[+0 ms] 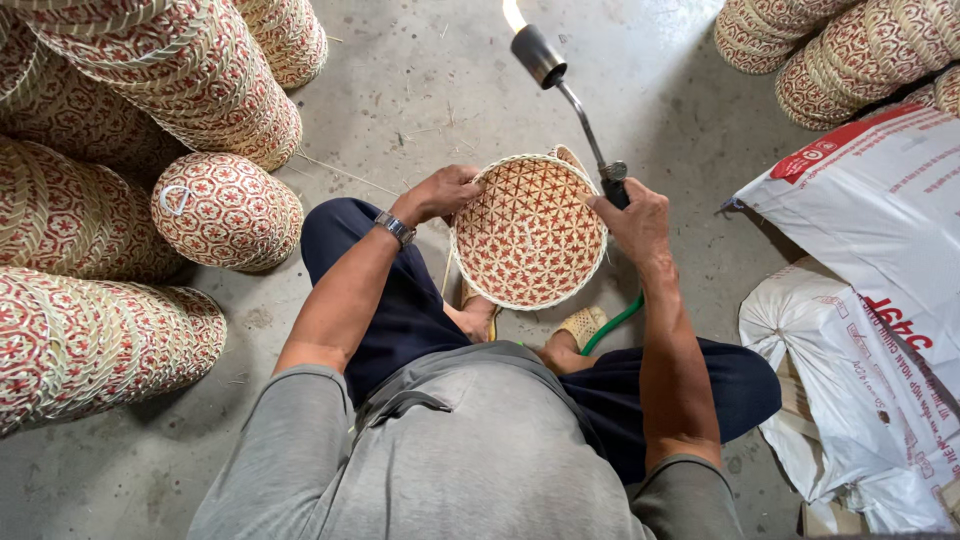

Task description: The person sits on the floor and uses a handheld blowtorch to apply heat to the surface of woven baskets. They systematically rotate each basket to treat the exterior and interior surfaces, then place the finished items into a stack.

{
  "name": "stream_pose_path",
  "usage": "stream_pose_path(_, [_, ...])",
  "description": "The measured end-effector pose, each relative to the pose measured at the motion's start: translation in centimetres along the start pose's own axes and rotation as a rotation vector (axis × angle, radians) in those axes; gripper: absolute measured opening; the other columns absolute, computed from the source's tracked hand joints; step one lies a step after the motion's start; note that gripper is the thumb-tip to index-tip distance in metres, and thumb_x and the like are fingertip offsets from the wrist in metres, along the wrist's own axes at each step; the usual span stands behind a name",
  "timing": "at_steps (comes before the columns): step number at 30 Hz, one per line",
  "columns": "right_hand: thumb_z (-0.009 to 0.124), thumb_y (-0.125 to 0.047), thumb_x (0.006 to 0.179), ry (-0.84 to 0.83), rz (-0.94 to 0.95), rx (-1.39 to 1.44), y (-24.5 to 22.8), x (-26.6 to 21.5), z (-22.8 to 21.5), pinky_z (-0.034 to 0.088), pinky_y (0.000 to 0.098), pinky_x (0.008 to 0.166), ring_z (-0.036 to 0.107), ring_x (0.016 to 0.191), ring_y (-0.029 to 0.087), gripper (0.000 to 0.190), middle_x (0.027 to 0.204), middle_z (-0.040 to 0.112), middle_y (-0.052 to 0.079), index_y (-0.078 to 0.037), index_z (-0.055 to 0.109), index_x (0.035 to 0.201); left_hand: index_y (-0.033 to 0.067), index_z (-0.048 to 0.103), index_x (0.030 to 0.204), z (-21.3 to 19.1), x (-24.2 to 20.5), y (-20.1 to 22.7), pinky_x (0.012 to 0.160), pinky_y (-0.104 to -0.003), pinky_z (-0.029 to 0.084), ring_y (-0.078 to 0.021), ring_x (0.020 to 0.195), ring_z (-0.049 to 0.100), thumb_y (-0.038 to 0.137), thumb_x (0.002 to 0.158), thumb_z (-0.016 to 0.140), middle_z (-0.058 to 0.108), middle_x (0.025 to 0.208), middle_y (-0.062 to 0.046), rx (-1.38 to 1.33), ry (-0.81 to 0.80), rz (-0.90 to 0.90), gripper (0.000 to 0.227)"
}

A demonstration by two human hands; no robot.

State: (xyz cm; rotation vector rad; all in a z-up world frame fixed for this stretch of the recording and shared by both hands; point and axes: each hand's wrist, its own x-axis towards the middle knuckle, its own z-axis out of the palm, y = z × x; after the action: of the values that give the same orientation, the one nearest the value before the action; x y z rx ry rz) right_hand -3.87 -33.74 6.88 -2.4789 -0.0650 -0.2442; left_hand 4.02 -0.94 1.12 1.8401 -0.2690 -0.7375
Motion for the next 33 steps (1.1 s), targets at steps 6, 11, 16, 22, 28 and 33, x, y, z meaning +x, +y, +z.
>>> stream_pose_path(6, [0.062, -0.031, 0.105, -0.088, 0.029, 0.134, -1.5, -1.5, -1.9, 0.051, 0.0381, 0.055, 0.065, 0.06, 0.016, 0.032, 0.072, 0.069, 0.01, -0.001, 0.068, 0.096, 0.0057, 0.064, 0.122, 1.1, 0.0, -3.8, 0.06, -0.041, 0.063, -0.0177, 0.073, 0.071, 0.024, 0.098, 0.057, 0.072, 0.092, -0.008, -0.435, 0.219, -0.092, 0.031])
stream_pose_path(11, [0.068, -0.029, 0.099, -0.217, -0.153, -0.121, -2.9, -3.3, 0.1, 0.051, 0.0492, 0.061, 0.065, 0.069, 0.042, 0.031, 0.075, 0.068, 0.025, 0.002, 0.071, 0.098, 0.0037, 0.058, 0.123, 2.7, 2.1, -5.9, 0.065, -0.047, 0.066, -0.0226, 0.078, 0.074, 0.012, 0.092, 0.054, 0.073, 0.098, -0.011, -0.729, 0.397, -0.031, 0.032])
stream_pose_path(16, [0.066, -0.033, 0.1, -0.211, -0.064, 0.008, -3.1, -3.0, 1.7, 0.051, 0.048, 0.062, 0.065, 0.066, 0.042, 0.036, 0.073, 0.064, 0.026, 0.003, 0.068, 0.101, 0.0048, 0.053, 0.128, 3.4, 2.3, -6.2, 0.073, -0.048, 0.067, -0.0221, 0.087, 0.076, 0.014, 0.092, 0.053, 0.072, 0.108, -0.01, -0.907, 0.437, 0.071, 0.037])
stream_pose_path(22, [0.065, -0.037, 0.101, -0.166, -0.054, -0.04, -3.0, -1.9, 2.7, 0.052, 0.0466, 0.063, 0.066, 0.064, 0.039, 0.041, 0.072, 0.065, 0.025, 0.004, 0.067, 0.099, 0.004, 0.05, 0.131, 4.5, 2.6, -6.5, 0.074, -0.048, 0.067, -0.0218, 0.095, 0.074, 0.013, 0.093, 0.056, 0.07, 0.115, -0.011, -0.977, 0.497, 0.111, 0.039])
stream_pose_path(28, [0.068, -0.034, 0.099, -0.227, -0.056, -0.12, -3.4, -2.7, 2.2, 0.052, 0.0499, 0.065, 0.067, 0.069, 0.043, 0.038, 0.073, 0.065, 0.027, 0.003, 0.069, 0.095, 0.0045, 0.037, 0.143, 3.9, 3.5, -7.5, 0.075, -0.045, 0.068, -0.0264, 0.095, 0.074, 0.006, 0.091, 0.061, 0.062, 0.122, -0.017, -0.906, 0.696, 0.331, 0.058])
stream_pose_path(33, [0.068, -0.034, 0.101, -0.153, 0.003, -0.096, -3.9, -2.4, 3.1, 0.053, 0.0477, 0.063, 0.068, 0.067, 0.042, 0.039, 0.071, 0.064, 0.027, 0.005, 0.068, 0.096, 0.0068, 0.026, 0.147, 4.2, 3.9, -7.7, 0.075, -0.043, 0.067, -0.025, 0.103, 0.071, 0.008, 0.094, 0.061, 0.053, 0.132, -0.014, -0.974, 0.764, 0.302, 0.064])
